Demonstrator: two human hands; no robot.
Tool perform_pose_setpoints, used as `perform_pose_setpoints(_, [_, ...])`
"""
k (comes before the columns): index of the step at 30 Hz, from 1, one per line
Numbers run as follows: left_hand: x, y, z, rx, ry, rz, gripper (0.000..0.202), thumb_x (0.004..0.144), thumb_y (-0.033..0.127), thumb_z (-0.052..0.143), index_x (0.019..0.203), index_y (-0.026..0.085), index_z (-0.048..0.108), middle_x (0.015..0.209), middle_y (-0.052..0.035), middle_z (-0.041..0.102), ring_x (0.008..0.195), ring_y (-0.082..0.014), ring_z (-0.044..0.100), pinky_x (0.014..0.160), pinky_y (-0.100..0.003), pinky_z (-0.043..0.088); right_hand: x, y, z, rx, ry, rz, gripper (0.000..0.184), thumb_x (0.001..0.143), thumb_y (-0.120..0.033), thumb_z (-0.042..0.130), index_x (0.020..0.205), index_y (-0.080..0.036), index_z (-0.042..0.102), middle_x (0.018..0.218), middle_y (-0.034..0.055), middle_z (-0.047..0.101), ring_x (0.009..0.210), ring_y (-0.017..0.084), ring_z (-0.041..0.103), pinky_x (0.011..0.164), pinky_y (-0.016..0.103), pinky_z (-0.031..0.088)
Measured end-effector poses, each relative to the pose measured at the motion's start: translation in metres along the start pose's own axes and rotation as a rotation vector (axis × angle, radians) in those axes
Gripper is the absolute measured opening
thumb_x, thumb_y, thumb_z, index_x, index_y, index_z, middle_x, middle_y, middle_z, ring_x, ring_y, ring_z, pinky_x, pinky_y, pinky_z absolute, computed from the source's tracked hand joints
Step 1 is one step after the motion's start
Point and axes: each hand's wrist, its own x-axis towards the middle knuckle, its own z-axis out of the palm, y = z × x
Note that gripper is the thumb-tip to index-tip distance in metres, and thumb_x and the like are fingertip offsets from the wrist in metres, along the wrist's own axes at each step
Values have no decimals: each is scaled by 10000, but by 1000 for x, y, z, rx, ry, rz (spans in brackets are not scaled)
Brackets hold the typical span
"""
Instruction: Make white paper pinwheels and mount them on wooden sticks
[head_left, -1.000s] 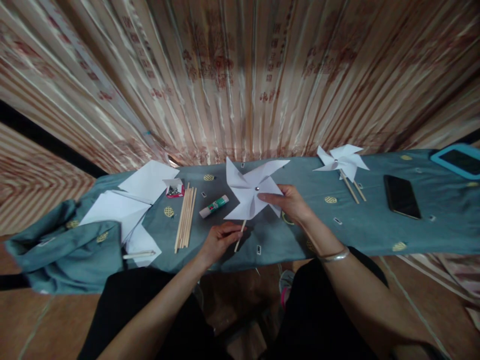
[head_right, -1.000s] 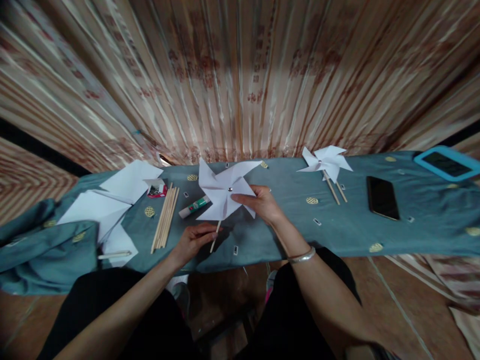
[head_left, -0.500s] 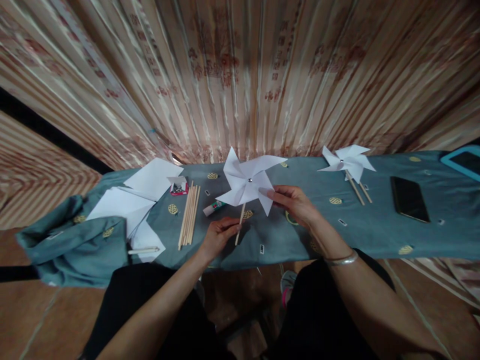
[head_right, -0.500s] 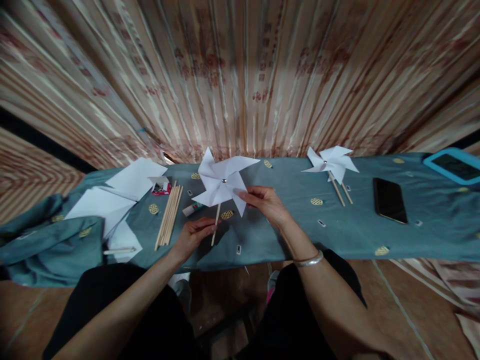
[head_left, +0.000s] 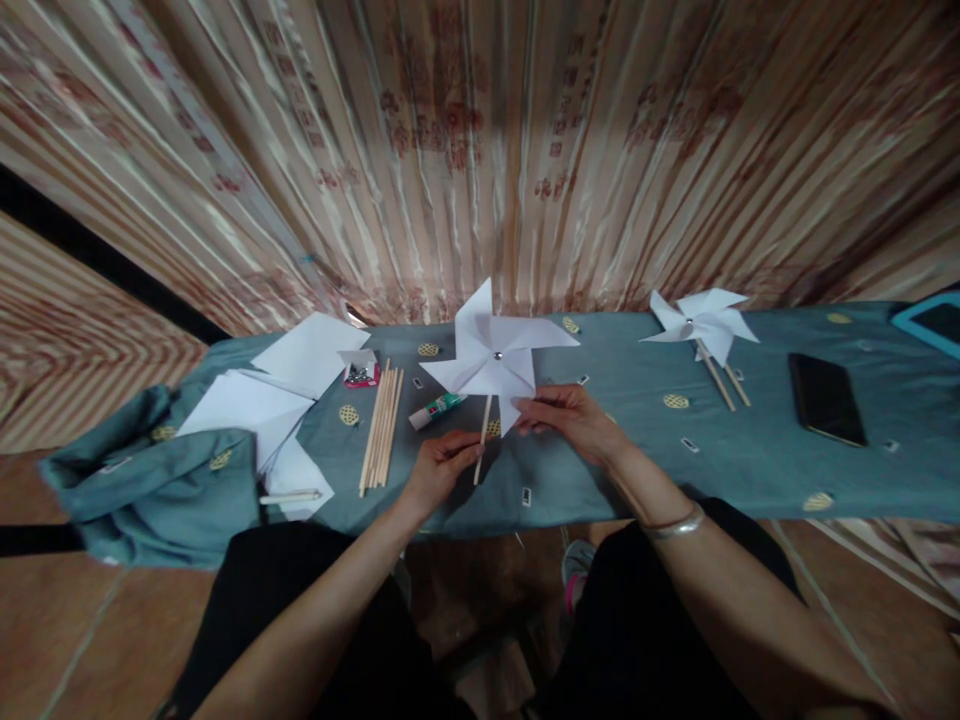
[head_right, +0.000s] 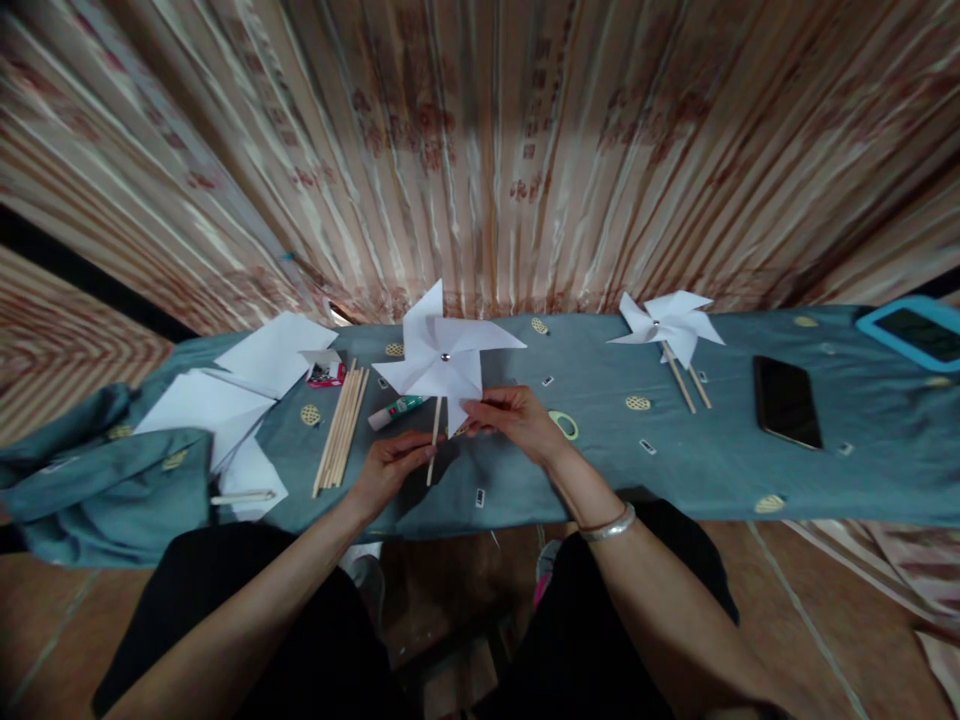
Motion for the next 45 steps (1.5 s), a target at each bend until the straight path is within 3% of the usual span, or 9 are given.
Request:
perform_pose_setpoints(12, [-1,-4,2,-11,-27,7,311,696,388,739,938,196,775,806,-49,703,766,-178,590,735,-289,453,0,6,14,-7,-95,24,361,656,-501,773,713,-146,744,725,64,750,571,92,626,555,211,455])
perform_pose_setpoints(21, [-2,-4,2,23,-53,35,263,732,354,710,923,186,775,858,-65,722,819,-195,615,809,-320,460,0,13,26,-160,-111,-7,404,638,-572,745,654,-169,730,516,-8,640,449,70,504,451,202,375])
perform_pose_setpoints(25, [-1,-2,1,33,-32,8,263,727,362,708,927,204,774,893,-56,728,859,-208,626,817,-320,465,-10,-1,15,-272,-162,-61,405,665,-575,727,634,-172,712,512,-1,634,441,75,485,433,206,355])
perform_pose_setpoints(28, [-1,0,-1,36,-33,-11,290,716,383,717,932,198,773,906,-66,729,864,-214,628,804,-316,468,-13,-16,-7,-271,-5,-144,422,640,-592,738,561,-182,670,479,5,611,406,81,441,405,226,323])
perform_pose_setpoints(31, [-1,0,0,37,-52,-19,295,711,374,729,926,177,773,871,-75,721,823,-204,623,777,-312,465,-9,-24,-32,-171,390,-340,363,653,-566,742,629,-210,676,566,11,654,453,102,484,451,245,377])
perform_pose_setpoints(33, [-1,-2,0,43,-72,-14,280,716,360,731,920,173,774,851,-74,714,797,-195,619,758,-310,463,-4,-25,-42,-145,545,-435,326,646,-535,760,737,-229,696,685,18,701,586,139,584,566,269,459])
perform_pose_setpoints(36, [-1,-4,1,58,-91,-7,264,721,351,726,915,179,775,826,-69,709,764,-185,612,724,-302,462,0,-22,-45,-155,529,-432,357,620,-521,778,816,-231,710,787,26,729,735,179,642,689,307,495])
perform_pose_setpoints(45, [0,-3,-1,48,-89,3,260,727,347,730,916,173,772,871,-78,726,802,-193,632,770,-311,480,-1,-15,-29,-98,393,-261,355,526,-543,821,647,-234,696,624,-7,677,537,136,556,522,270,422])
